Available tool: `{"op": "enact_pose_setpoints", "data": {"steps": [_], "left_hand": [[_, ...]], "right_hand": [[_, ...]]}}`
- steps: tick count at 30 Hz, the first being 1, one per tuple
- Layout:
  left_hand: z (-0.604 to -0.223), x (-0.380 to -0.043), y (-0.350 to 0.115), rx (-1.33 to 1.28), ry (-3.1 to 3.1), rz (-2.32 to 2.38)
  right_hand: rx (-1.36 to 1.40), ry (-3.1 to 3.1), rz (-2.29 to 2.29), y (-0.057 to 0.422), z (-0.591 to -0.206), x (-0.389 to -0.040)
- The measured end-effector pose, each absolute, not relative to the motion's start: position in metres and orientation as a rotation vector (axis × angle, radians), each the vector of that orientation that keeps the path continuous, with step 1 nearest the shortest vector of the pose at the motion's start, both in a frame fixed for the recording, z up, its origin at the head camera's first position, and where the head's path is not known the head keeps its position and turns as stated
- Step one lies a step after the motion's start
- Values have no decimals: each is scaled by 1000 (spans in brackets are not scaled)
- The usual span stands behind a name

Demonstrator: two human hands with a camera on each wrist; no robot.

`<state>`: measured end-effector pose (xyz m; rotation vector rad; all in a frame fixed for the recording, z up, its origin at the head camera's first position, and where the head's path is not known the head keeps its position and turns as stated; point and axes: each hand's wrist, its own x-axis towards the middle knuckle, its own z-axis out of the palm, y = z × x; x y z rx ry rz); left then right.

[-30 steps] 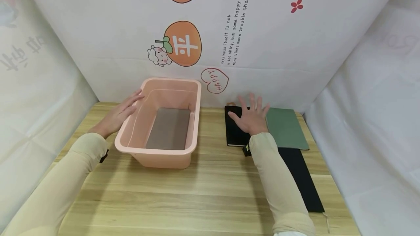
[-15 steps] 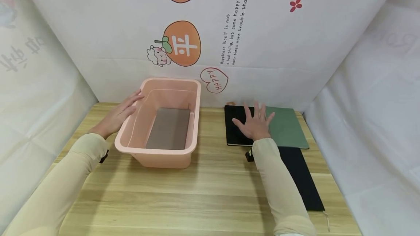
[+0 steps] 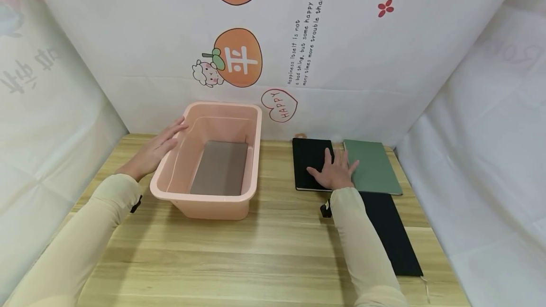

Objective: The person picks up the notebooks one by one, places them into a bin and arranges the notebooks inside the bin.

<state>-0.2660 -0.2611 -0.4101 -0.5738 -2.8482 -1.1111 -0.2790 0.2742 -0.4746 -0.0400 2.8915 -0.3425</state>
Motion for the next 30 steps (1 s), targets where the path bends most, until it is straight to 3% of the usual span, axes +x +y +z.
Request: {"op": "enact_pose_setpoints", "data": {"steps": [18,30], "left_hand": [[-410,-266,-262,-584,-2852,-1090],[-409,-265,-262,-568,-2851,-1097]], "right_hand": [[74,2740,-458,273,-482,-276],[119,2645,-412,267,-464,-276]]}}
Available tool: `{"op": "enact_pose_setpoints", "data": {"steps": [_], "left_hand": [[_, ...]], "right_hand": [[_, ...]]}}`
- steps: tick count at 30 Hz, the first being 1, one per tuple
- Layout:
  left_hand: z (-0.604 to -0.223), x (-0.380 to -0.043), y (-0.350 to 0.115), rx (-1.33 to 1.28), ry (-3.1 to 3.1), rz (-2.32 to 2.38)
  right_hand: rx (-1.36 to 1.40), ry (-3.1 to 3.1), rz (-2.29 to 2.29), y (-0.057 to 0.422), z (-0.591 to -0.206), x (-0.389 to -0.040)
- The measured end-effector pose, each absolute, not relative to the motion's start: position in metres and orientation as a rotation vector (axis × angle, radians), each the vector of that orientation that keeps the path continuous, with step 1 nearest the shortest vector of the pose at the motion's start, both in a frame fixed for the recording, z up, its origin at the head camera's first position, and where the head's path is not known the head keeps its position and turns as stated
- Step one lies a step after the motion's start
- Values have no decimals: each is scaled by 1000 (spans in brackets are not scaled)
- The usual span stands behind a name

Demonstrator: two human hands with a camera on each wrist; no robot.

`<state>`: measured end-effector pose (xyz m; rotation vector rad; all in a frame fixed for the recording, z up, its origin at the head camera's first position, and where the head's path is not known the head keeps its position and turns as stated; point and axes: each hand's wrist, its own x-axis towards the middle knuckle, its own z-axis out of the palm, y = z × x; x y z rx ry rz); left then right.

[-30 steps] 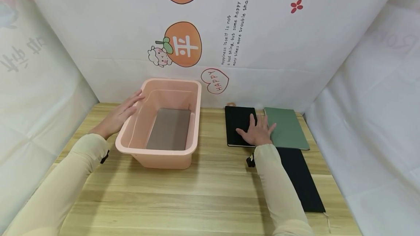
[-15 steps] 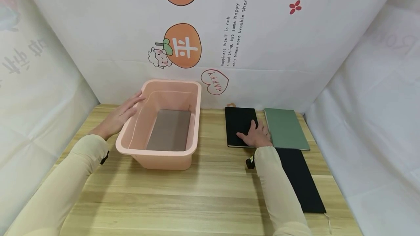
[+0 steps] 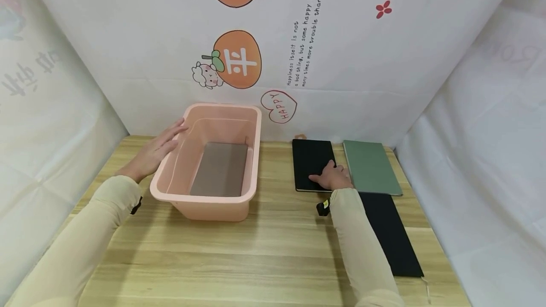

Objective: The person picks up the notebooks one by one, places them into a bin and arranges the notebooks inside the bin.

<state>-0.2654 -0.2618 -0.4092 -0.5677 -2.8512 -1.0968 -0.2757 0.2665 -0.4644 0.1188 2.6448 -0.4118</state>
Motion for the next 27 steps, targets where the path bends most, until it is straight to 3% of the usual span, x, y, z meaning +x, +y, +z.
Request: {"op": "enact_pose_setpoints", "data": {"steps": [27], "left_hand": [[-410,-264,-261,-587,-2830,-1119]], "right_hand": [[294,2820,-573,270,-470,-278]]}}
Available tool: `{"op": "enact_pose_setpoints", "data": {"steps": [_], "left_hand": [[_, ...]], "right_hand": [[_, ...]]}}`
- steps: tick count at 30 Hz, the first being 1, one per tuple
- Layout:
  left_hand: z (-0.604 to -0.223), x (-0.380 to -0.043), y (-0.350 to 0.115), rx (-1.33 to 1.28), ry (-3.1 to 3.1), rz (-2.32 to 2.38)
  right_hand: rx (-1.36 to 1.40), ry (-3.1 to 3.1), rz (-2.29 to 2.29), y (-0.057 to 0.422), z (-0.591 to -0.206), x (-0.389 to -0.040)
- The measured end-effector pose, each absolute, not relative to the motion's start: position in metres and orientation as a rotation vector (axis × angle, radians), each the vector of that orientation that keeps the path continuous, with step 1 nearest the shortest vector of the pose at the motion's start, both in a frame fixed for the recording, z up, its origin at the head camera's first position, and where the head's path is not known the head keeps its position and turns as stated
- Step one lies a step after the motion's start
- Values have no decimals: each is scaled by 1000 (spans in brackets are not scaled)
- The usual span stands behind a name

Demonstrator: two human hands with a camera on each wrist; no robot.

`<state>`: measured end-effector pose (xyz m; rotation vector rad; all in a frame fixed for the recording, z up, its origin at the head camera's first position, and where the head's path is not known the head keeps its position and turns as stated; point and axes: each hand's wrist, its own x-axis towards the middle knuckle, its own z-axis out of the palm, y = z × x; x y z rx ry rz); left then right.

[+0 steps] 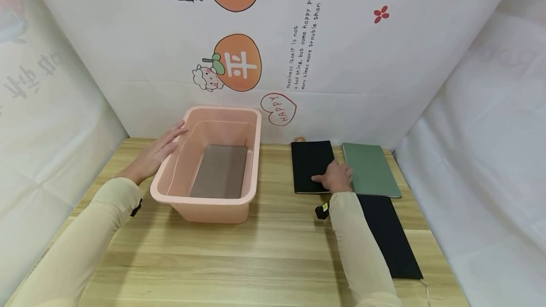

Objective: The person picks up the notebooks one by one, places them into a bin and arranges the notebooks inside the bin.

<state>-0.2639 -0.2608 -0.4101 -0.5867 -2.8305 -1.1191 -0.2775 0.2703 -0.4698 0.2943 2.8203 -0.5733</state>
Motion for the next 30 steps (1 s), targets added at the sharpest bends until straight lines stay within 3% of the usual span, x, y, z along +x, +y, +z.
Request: {"op": "enact_pose_setpoints", "data": {"steps": [30], "left_hand": [[-409,-262,-261,-601,-2828,-1112]], "right_hand": [[118,2899,-708,268,-445,-279]]}}
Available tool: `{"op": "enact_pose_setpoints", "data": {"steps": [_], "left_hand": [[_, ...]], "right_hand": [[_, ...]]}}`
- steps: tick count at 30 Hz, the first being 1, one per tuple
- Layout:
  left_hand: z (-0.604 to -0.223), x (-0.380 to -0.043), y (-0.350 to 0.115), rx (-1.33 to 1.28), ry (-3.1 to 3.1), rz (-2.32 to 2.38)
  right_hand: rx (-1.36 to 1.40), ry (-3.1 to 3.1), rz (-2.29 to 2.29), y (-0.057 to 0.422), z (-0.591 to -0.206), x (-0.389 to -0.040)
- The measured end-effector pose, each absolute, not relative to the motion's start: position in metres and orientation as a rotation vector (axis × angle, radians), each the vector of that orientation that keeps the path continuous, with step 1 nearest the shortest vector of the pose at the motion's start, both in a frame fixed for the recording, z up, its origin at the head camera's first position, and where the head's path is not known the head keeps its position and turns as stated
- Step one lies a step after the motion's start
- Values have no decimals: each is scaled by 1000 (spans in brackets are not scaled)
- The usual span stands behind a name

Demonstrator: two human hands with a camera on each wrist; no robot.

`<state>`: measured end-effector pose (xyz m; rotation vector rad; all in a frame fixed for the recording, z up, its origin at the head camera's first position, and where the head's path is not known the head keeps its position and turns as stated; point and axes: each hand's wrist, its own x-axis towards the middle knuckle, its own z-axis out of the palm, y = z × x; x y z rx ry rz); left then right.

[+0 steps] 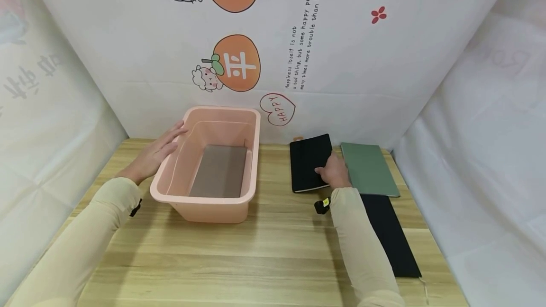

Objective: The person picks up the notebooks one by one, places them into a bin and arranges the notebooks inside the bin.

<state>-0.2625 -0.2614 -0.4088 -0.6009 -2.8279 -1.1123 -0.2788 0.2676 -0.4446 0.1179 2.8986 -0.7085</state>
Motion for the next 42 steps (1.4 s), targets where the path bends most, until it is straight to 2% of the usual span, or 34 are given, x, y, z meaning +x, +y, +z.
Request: {"op": "enact_pose_setpoints", "data": {"steps": [23,42], "left_hand": [[-409,-263,-263,-592,-2834,-1120],[-411,-263,-262,-601,-2823,-1089]], "right_hand": [[44,2918,-847,277,-430,-277],[270,2696,-1365,281,-432,-263]]}}
